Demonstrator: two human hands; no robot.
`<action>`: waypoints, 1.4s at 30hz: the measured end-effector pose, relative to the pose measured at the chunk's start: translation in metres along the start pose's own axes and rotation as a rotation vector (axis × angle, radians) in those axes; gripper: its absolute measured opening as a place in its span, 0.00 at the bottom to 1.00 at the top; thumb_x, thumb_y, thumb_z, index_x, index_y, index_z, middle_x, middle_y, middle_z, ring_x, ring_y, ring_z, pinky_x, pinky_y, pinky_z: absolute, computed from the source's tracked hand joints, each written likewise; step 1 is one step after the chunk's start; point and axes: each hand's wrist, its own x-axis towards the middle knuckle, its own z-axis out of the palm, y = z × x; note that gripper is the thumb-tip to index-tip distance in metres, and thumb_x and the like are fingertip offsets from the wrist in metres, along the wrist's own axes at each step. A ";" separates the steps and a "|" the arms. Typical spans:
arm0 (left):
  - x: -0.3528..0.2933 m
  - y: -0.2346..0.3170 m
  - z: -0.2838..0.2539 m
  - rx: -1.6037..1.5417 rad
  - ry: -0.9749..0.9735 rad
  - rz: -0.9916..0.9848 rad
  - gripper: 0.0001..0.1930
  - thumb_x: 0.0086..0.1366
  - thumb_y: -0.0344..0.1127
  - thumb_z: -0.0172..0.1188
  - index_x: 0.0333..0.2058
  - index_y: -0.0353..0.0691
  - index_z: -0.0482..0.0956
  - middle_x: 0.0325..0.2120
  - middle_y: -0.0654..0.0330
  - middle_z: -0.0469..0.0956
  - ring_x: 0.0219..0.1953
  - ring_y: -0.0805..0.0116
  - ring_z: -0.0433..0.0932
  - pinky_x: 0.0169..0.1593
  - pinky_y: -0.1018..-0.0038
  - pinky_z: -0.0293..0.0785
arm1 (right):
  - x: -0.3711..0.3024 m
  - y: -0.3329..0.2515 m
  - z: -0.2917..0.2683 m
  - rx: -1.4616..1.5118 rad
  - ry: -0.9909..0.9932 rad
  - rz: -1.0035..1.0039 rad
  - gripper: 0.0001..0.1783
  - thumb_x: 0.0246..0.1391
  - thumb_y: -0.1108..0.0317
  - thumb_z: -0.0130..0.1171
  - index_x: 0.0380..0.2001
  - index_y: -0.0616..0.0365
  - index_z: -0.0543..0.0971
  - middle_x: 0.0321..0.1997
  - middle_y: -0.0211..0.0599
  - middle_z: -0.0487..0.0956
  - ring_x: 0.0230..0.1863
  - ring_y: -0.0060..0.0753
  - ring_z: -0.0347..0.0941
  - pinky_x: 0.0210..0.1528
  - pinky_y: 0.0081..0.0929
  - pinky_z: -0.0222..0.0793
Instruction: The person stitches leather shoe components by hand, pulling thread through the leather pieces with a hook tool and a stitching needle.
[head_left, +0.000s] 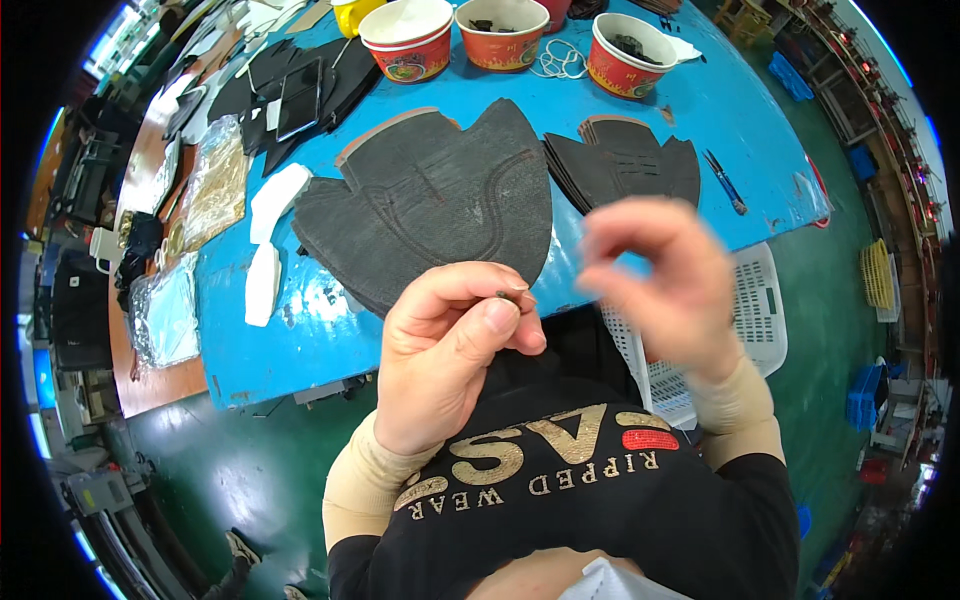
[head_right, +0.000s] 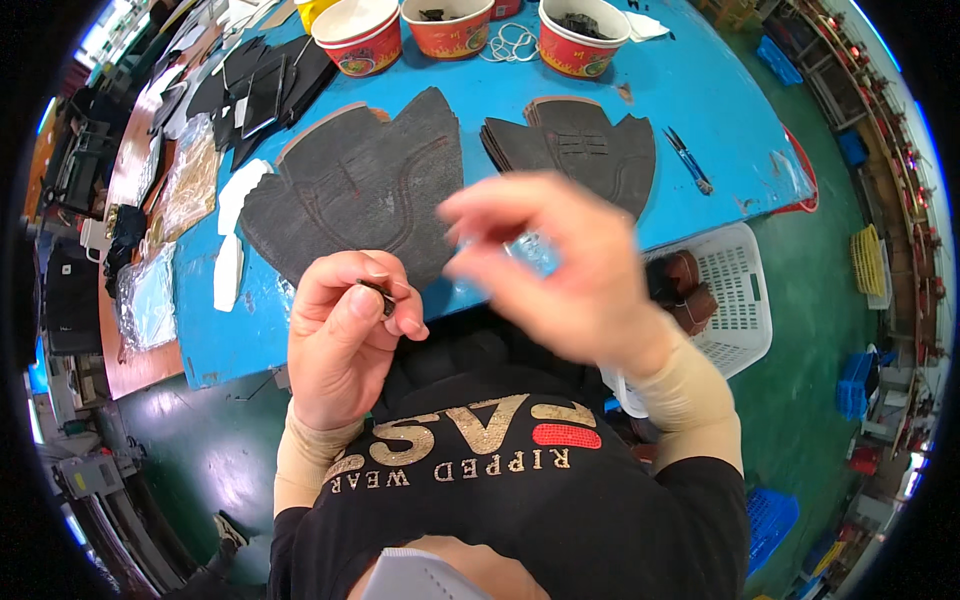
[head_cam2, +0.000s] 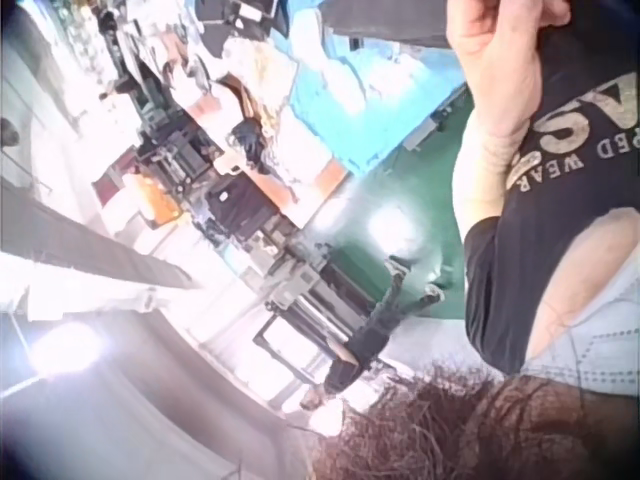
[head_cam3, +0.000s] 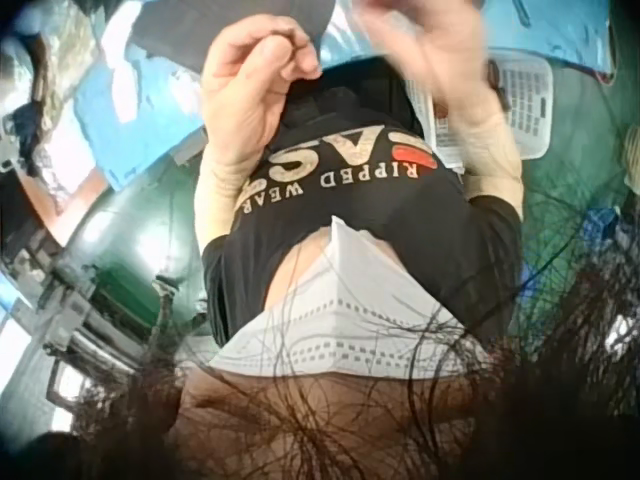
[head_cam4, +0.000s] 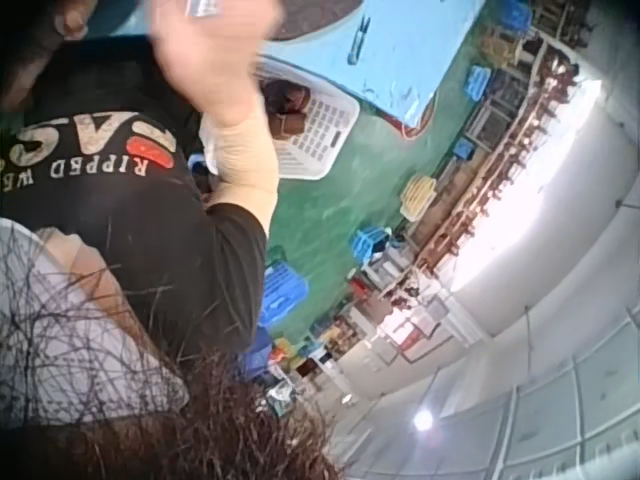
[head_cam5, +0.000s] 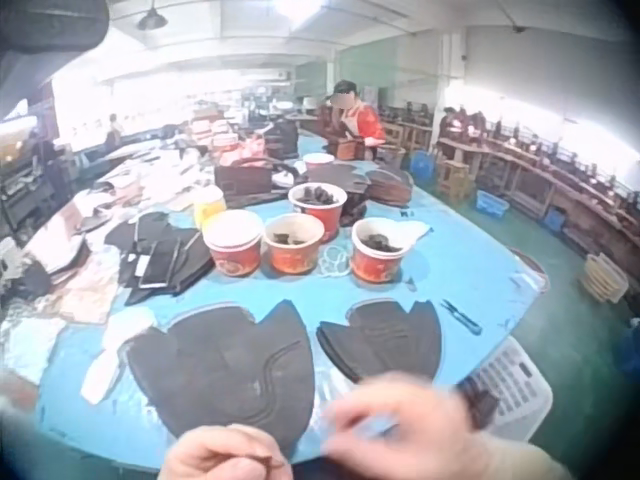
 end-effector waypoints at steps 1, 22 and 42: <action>0.000 0.000 0.002 0.005 0.009 0.010 0.08 0.66 0.24 0.54 0.44 0.33 0.74 0.38 0.53 0.76 0.36 0.68 0.78 0.40 0.74 0.77 | 0.002 -0.009 0.015 0.072 -0.024 0.017 0.20 0.46 0.78 0.67 0.45 0.60 0.76 0.35 0.34 0.80 0.36 0.23 0.78 0.39 0.21 0.74; 0.000 0.007 -0.006 0.615 0.182 0.181 0.07 0.62 0.19 0.57 0.39 0.29 0.73 0.37 0.54 0.74 0.32 0.71 0.79 0.35 0.80 0.78 | 0.010 -0.002 0.043 0.593 -0.057 0.358 0.17 0.54 0.80 0.59 0.39 0.59 0.61 0.36 0.37 0.76 0.38 0.19 0.73 0.41 0.19 0.71; 0.017 0.044 -0.019 1.687 -0.108 0.361 0.13 0.47 0.19 0.61 0.32 0.37 0.71 0.45 0.50 0.79 0.40 0.53 0.74 0.44 0.66 0.70 | 0.085 0.056 0.034 -0.324 -0.205 -0.355 0.14 0.39 0.81 0.62 0.29 0.56 0.70 0.24 0.33 0.73 0.25 0.38 0.72 0.28 0.30 0.69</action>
